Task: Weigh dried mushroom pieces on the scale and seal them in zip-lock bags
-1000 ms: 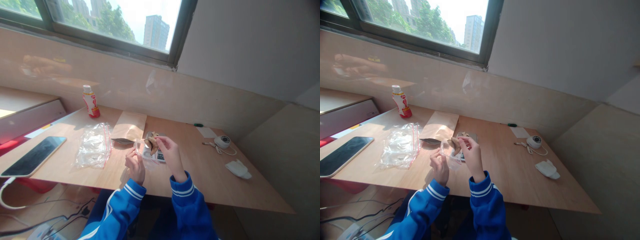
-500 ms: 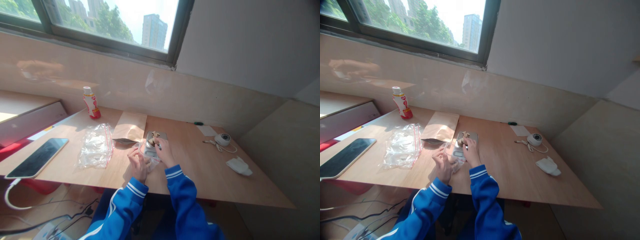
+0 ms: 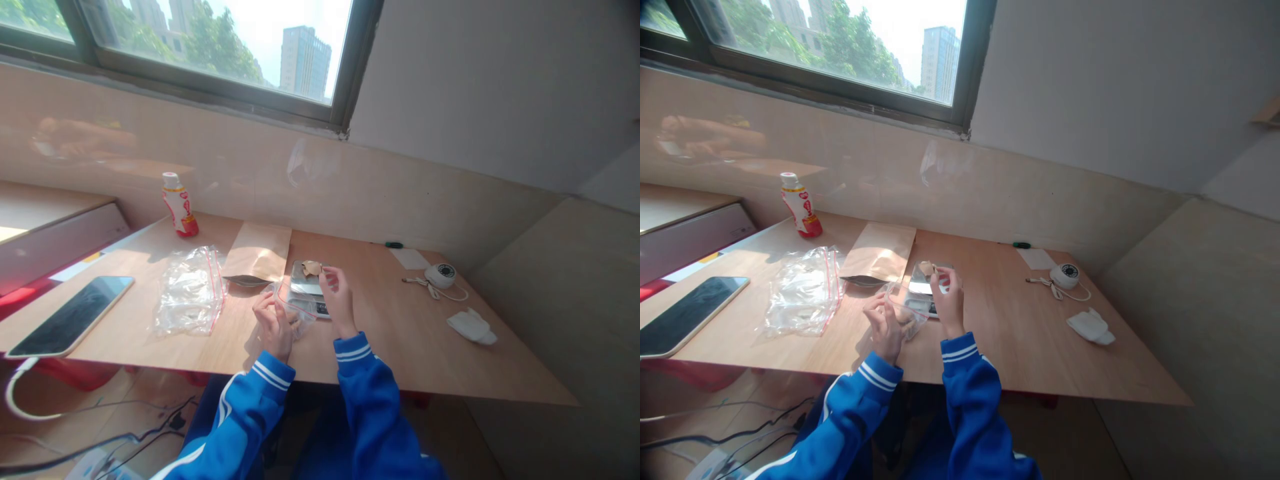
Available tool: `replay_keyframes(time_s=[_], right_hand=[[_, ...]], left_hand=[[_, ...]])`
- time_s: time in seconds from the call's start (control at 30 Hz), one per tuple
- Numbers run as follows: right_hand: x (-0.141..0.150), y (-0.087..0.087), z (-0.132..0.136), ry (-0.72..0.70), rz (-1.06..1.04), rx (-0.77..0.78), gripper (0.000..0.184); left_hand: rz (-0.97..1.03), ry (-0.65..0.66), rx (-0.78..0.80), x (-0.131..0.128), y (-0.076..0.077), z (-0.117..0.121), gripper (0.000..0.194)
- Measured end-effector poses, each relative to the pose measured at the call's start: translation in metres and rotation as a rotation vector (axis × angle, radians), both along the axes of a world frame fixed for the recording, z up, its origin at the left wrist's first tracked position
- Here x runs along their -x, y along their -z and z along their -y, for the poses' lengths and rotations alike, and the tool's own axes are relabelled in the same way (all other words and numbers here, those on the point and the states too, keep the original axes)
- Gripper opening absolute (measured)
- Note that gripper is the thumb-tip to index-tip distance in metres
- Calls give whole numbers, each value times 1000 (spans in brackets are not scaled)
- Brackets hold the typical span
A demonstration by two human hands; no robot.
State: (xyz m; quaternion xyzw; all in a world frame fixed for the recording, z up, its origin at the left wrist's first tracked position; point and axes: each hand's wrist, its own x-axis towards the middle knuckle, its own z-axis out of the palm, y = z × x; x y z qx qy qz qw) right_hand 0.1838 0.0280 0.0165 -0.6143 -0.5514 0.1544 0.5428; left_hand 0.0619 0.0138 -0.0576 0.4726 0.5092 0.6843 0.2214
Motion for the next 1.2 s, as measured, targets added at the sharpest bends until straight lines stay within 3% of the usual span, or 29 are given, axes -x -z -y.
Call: replay_keyframes(time_s=[0.1,0.17,0.33,0.5,0.67,0.87,1.0,1.2], right_hand=[[2,-17,12,-235,-10,93,28],[2,-21,13,-302,51,118,29],[-2,8,-15,-102,250,-7,30],[3,37,-45,-83,562,154,46],[7,33,-48,43,702,218,22],[-12,35,-43,76,725,189,15],[-17,42,-49,24,624,151,25],[-3,44,-62,-131,596,131,39]], left_hand=[[-13,-52,-20,-1,0,-1,18],[-25,-82,-47,-2,-1,-2,18],[-34,-82,-69,-1,-3,-3,19],[-30,-43,-25,1,-1,-4,22],[17,-53,3,1,0,-5,24],[69,-69,-18,-1,0,-5,23],[67,-73,-24,0,0,-6,25],[76,-60,-52,0,2,-8,21]])
